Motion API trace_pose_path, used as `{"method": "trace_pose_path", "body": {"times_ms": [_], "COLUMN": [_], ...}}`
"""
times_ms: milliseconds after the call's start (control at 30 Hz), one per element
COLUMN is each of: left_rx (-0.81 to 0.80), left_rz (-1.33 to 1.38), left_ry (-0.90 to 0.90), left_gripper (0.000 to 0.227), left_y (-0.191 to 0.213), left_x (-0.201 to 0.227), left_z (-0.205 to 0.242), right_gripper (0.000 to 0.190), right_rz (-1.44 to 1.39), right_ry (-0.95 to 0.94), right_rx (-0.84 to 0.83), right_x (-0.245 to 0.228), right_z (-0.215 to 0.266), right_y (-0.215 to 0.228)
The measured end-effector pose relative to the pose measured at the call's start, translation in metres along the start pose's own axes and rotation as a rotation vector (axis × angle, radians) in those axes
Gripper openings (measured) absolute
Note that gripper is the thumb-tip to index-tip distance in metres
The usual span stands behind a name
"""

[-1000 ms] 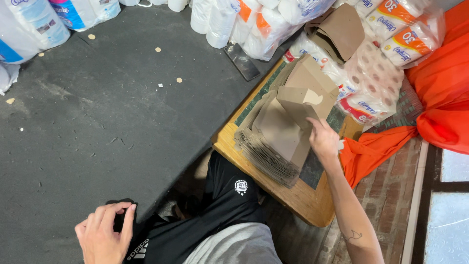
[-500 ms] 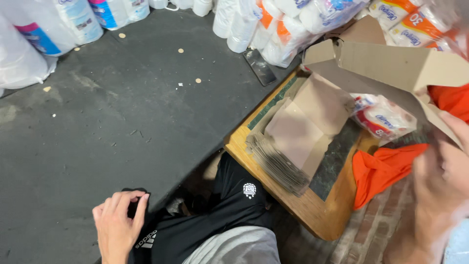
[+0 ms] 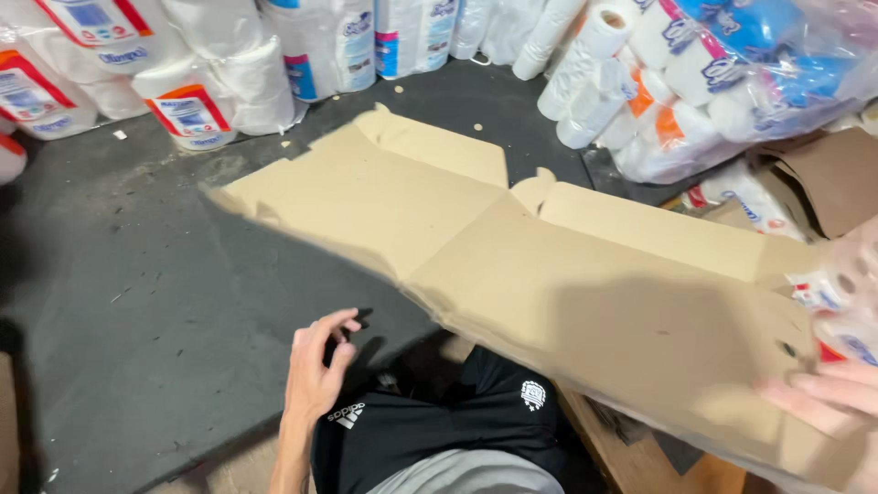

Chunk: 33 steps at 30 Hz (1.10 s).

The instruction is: The person assembles cardboard pizza boxes by hand, folding the flaps and sides of several flat cardboard sheets into boxes and stacking them.

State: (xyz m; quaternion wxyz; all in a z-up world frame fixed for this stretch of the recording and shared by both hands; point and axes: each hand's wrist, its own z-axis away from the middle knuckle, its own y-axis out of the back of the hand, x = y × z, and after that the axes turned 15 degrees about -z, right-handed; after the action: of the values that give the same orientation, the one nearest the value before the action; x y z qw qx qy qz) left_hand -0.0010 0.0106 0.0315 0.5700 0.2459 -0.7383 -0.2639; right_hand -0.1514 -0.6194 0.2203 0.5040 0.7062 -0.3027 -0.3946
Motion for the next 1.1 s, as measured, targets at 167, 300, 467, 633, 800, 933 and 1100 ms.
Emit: {"method": "trace_pose_path", "body": {"times_ms": [167, 300, 467, 633, 800, 933, 1100], "left_rx": [0.352, 0.563, 0.378, 0.19, 0.11, 0.192, 0.198], "left_rz": [0.858, 1.02, 0.97, 0.702, 0.198, -0.367, -0.847], "left_ry": [0.25, 0.454, 0.46, 0.569, 0.363, -0.044, -0.275], "left_gripper": [0.08, 0.089, 0.07, 0.039, 0.037, 0.029, 0.008], "left_y": [-0.042, -0.024, -0.015, -0.001, 0.002, -0.015, -0.021], "left_x": [-0.077, -0.041, -0.051, -0.01, 0.03, 0.035, 0.043], "left_z": [0.022, 0.004, -0.001, -0.001, 0.003, -0.008, -0.027], "right_gripper": [0.03, 0.043, 0.058, 0.057, 0.032, 0.027, 0.021], "right_rz": [-0.237, -0.169, 0.279, 0.317, 0.107, -0.184, -0.314], "right_ry": [0.156, 0.025, -0.113, -0.179, -0.409, -0.126, -0.065], "right_rx": [0.6, 0.203, -0.13, 0.015, 0.057, 0.219, 0.189], "right_x": [-0.083, -0.021, 0.016, 0.022, -0.038, -0.135, -0.145], "right_z": [-0.176, -0.186, -0.209, -0.214, -0.237, -0.266, -0.285], "right_y": [-0.116, -0.182, -0.241, -0.249, -0.231, -0.233, -0.272]}}
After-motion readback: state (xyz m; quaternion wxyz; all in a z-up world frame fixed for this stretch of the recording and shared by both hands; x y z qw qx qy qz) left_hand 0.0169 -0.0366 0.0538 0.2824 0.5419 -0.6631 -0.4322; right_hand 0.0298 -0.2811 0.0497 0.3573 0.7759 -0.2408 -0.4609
